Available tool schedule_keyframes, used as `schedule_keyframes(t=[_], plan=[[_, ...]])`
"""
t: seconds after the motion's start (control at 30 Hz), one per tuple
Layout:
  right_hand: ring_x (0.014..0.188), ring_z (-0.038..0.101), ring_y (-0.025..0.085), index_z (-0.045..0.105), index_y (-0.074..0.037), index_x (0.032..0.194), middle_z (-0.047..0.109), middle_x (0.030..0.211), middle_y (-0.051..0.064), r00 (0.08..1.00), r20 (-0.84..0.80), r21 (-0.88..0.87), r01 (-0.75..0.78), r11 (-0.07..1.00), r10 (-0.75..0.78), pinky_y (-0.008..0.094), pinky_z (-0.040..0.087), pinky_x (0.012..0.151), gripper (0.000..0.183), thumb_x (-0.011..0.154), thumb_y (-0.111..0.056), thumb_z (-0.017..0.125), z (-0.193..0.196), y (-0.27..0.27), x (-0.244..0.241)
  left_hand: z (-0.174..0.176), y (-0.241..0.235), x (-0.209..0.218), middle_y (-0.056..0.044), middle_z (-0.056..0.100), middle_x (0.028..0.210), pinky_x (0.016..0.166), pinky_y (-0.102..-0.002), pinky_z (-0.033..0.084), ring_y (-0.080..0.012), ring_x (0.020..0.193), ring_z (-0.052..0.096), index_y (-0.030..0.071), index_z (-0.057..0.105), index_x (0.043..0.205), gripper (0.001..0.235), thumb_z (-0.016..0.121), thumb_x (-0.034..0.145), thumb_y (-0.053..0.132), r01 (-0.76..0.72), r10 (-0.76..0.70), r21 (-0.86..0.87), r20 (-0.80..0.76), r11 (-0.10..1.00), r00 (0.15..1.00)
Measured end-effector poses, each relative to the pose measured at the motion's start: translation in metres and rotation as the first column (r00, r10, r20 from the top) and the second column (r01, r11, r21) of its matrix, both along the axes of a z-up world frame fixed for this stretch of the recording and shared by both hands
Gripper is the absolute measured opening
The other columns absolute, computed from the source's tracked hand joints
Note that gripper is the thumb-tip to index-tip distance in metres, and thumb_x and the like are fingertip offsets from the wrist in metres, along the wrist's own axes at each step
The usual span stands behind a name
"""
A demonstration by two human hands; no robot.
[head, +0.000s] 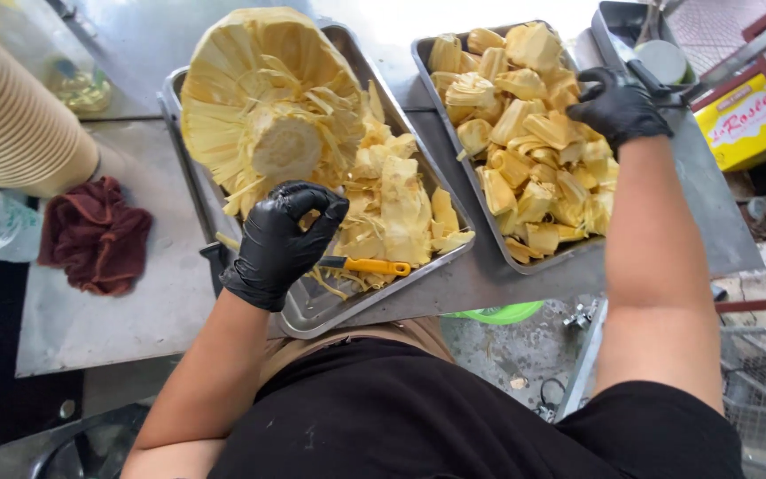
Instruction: Extracting edible pods and seeds from a large jackfruit using hands and a small knife.
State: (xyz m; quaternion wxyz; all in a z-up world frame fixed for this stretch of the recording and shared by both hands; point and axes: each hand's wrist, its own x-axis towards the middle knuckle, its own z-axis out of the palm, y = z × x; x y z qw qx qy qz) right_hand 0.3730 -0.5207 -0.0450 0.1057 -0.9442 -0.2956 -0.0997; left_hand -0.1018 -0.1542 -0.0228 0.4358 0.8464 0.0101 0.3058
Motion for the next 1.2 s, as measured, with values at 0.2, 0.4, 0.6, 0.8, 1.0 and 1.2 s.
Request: schedule_keyframes(t=[0.2, 0.4, 0.6, 0.8, 1.0, 1.2], plan=[[0.095, 0.069, 0.036, 0.075, -0.008, 0.104, 0.074, 0.103, 0.019, 0.996, 0.06, 0.148, 0.063, 0.987, -0.073, 0.047, 0.053, 0.089, 0.037, 0.09, -0.04, 0.086, 0.009, 0.007, -0.036, 0.015, 0.022, -0.014, -0.013, 0.074, 0.102, 0.088, -0.039, 0.056, -0.031, 0.098, 0.071, 0.004, 0.073, 0.098, 0.01, 0.076, 0.092, 0.011, -0.139, 0.135, 0.051, 0.071, 0.989, 0.988], [0.097, 0.071, 0.031, 0.075, -0.003, 0.093, 0.074, 0.102, 0.014, 0.95, 0.187, 0.247, -0.293, 0.923, 0.252, 0.044, 0.055, 0.091, 0.029, 0.104, -0.03, 0.082, 0.028, 0.062, -0.101, -0.012, 0.075, -0.019, -0.012, 0.073, 0.114, 0.1, -0.037, 0.055, -0.0268, 0.111, 0.071, 0.003, 0.069, 0.103, 0.005, 0.068, 0.105, 0.007, -0.252, 0.247, -0.008, 0.246, 0.968, 0.937], [0.107, 0.069, 0.029, 0.075, -0.006, 0.097, 0.073, 0.107, 0.012, 0.803, -0.085, 0.208, -0.564, 0.799, 0.589, 0.041, 0.053, 0.098, 0.012, 0.092, -0.016, 0.073, 0.018, 0.145, -0.184, -0.039, 0.123, -0.03, -0.011, 0.074, 0.109, 0.096, -0.033, 0.054, -0.0188, 0.101, 0.07, 0.001, 0.07, 0.106, 0.02, 0.056, 0.115, 0.013, -0.365, 0.403, -0.215, 0.167, 0.906, 0.9], [0.109, 0.065, 0.037, 0.077, -0.006, 0.089, 0.071, 0.116, 0.019, 0.752, -0.041, 0.014, -0.658, 0.753, 0.658, 0.045, 0.05, 0.097, 0.024, 0.085, -0.028, 0.083, 0.043, 0.206, -0.24, -0.126, 0.177, -0.001, -0.015, 0.07, 0.123, 0.098, -0.034, 0.051, -0.0202, 0.112, 0.066, 0.0, 0.06, 0.131, 0.033, 0.057, 0.11, 0.025, -0.421, 0.456, -0.343, 0.027, 0.84, 0.889], [0.114, 0.068, 0.02, 0.07, -0.011, 0.118, 0.069, 0.122, 0.006, 0.769, -0.443, 0.427, -0.271, 0.863, 0.461, 0.033, 0.056, 0.1, 0.033, 0.101, -0.039, 0.064, 0.053, 0.252, -0.216, -0.119, 0.181, 0.019, -0.016, 0.065, 0.136, 0.108, -0.033, 0.046, -0.0211, 0.126, 0.061, 0.0, 0.053, 0.141, 0.046, 0.058, 0.108, 0.032, -0.368, 0.395, -0.44, -0.032, 0.819, 0.918], [0.115, 0.06, 0.016, 0.06, -0.017, 0.137, 0.064, 0.131, 0.003, 0.568, -0.621, 0.651, -0.01, 0.759, 0.54, 0.031, 0.052, 0.092, 0.043, 0.101, -0.04, 0.059, 0.03, 0.278, -0.201, -0.044, 0.16, 0.032, -0.015, 0.065, 0.136, 0.11, -0.035, 0.045, -0.0254, 0.129, 0.062, 0.004, 0.058, 0.139, 0.044, 0.063, 0.107, 0.034, -0.403, 0.421, -0.274, 0.01, 0.873, 0.907]])
